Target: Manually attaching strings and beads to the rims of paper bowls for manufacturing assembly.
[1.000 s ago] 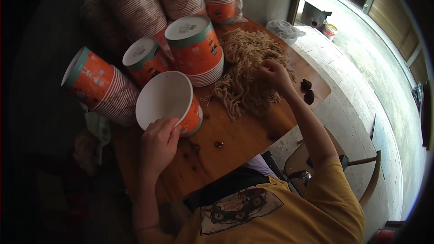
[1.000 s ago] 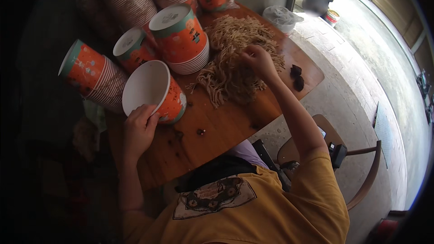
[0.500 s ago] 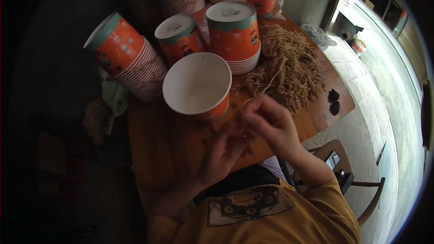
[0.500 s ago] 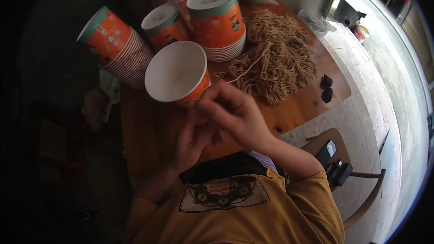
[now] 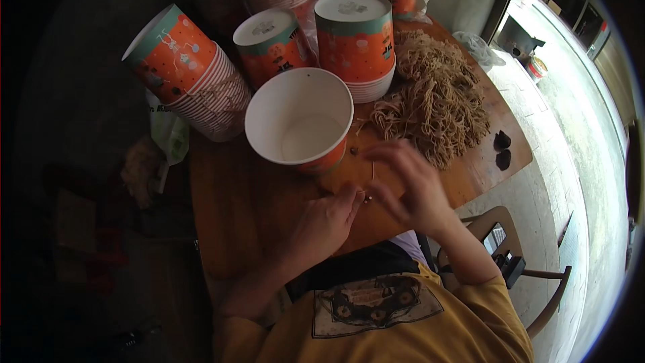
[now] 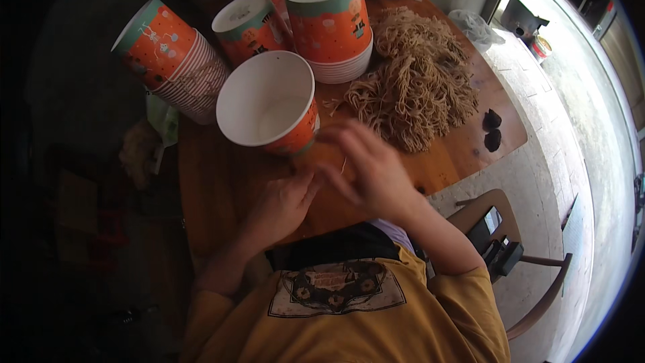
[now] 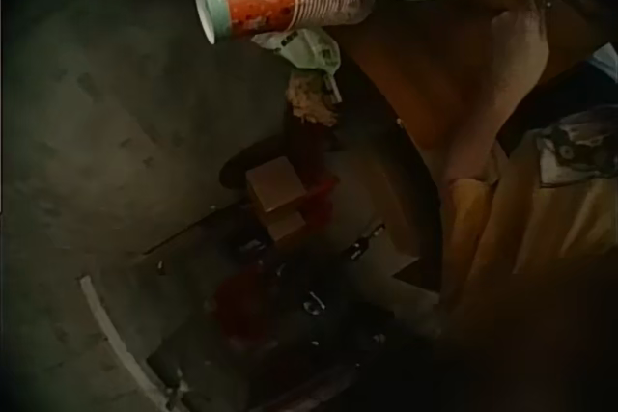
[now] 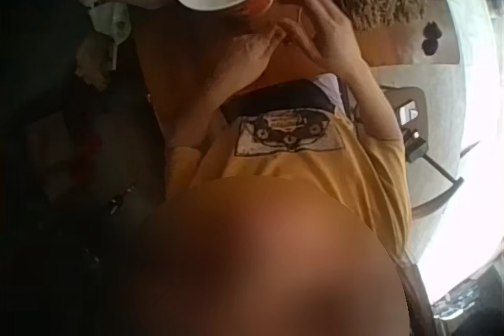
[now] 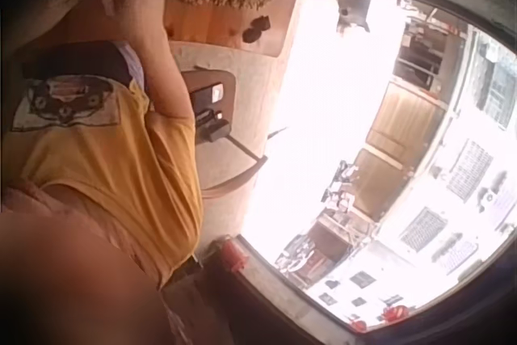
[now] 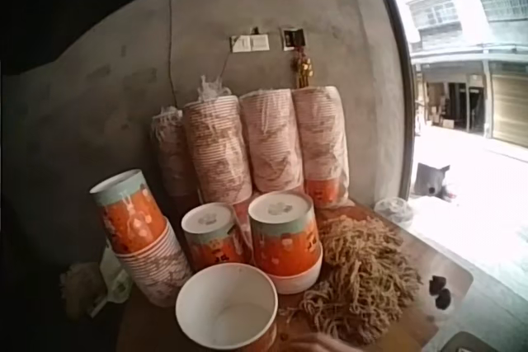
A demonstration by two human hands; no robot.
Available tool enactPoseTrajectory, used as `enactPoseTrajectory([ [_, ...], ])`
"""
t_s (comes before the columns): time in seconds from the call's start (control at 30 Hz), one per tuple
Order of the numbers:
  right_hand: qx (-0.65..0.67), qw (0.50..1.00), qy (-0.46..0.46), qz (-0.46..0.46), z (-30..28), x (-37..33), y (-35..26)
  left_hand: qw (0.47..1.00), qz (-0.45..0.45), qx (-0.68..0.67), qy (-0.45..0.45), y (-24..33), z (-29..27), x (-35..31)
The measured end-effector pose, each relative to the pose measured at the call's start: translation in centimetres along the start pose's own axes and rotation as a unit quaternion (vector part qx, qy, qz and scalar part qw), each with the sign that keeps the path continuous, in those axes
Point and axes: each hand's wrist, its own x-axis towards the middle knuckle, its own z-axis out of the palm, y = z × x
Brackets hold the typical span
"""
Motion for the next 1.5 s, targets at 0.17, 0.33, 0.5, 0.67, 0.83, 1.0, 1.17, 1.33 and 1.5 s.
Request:
enactPoseTrajectory([
  [0.17, 0.142, 0.976, -0.12, 0.112, 3.0, -1.7, 0.8, 1.0, 0.028, -0.007, 0.01, 0.2, -1.7, 0.1],
  [0.33, 0.177, 0.972, -0.113, 0.103, 2.8, -1.6, 0.6, 0.999, -0.001, -0.023, -0.04, -0.1, -3.9, -0.6],
  [0.5, 0.224, 0.943, -0.11, 0.218, 2.3, -2.1, 2.5, 0.959, 0.08, 0.142, 0.232, -1.7, -7.5, 0.6],
  [0.67, 0.208, 0.949, -0.082, 0.223, 1.9, -1.5, 2.0, 0.981, 0.102, 0.148, 0.066, -5.4, -9.1, 1.7],
  [0.83, 0.25, 0.915, -0.058, 0.311, 2.4, -1.0, 1.8, 0.993, -0.048, -0.106, 0.03, -4.2, -10.1, 2.6],
  [1.0, 0.263, 0.93, -0.029, 0.255, 3.6, -0.2, 2.2, 0.962, -0.097, -0.254, 0.018, -4.2, -11.1, 3.1],
  [1.17, 0.274, 0.922, -0.03, 0.27, 4.6, 0.4, 2.4, 0.937, -0.102, -0.335, 0.009, -3.7, -11.8, 3.5],
  [1.33, 0.285, 0.916, -0.03, 0.279, 5.1, 0.9, 2.6, 0.933, -0.113, -0.34, 0.007, -4.7, -12.0, 3.7],
  [1.5, 0.287, 0.912, -0.039, 0.289, 5.2, 1.0, 2.7, 0.935, -0.12, -0.332, 0.016, -4.7, -12.5, 3.8],
])
